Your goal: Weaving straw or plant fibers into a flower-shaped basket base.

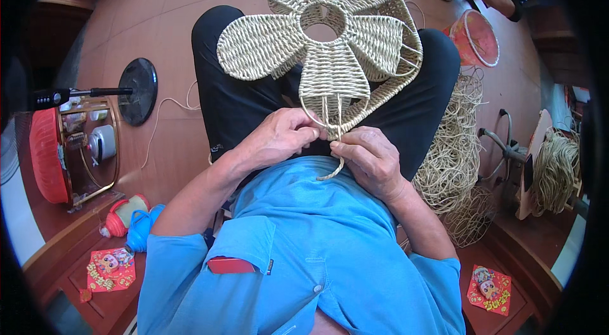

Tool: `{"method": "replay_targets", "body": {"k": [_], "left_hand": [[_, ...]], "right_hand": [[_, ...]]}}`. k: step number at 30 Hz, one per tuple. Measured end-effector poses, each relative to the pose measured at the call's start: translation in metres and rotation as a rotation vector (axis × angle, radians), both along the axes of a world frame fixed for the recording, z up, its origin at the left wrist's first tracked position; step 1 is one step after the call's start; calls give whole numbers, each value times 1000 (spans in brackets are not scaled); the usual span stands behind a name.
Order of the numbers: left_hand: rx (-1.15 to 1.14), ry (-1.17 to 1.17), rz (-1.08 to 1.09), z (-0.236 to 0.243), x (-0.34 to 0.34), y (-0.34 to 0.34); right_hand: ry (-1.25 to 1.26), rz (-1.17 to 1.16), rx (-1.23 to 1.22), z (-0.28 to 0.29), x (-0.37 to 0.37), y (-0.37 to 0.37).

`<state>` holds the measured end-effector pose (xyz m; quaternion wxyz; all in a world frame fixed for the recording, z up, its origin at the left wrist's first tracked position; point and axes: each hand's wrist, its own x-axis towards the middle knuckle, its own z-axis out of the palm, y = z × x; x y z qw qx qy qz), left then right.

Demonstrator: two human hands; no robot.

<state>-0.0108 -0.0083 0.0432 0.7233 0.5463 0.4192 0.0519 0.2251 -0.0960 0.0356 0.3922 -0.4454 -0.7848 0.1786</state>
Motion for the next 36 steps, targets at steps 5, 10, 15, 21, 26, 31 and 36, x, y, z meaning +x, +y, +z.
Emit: {"method": "replay_targets", "body": {"k": [5, 10, 15, 21, 26, 31, 36], "left_hand": [[-162, -117, 219, 5, 5, -12], [-321, -166, 314, 5, 17, -20], [-213, -103, 311, 12, 26, -22], [-50, -30, 312, 8, 27, -28], [-55, 40, 253, 14, 25, -30], [-132, -55, 292, 2, 19, -25], [-287, -101, 251, -8, 12, -8]], "right_hand": [[-32, 6, -18, -3, 0, -10], [-81, 76, -48, -3, -4, -16], [-97, 112, -62, -3, -4, -17], [-80, 137, -87, 0, -2, -18], [24, 129, -146, 0, 1, -18], [167, -127, -278, 3, -4, -27], [659, -421, -791, -2, -6, -38]]}}
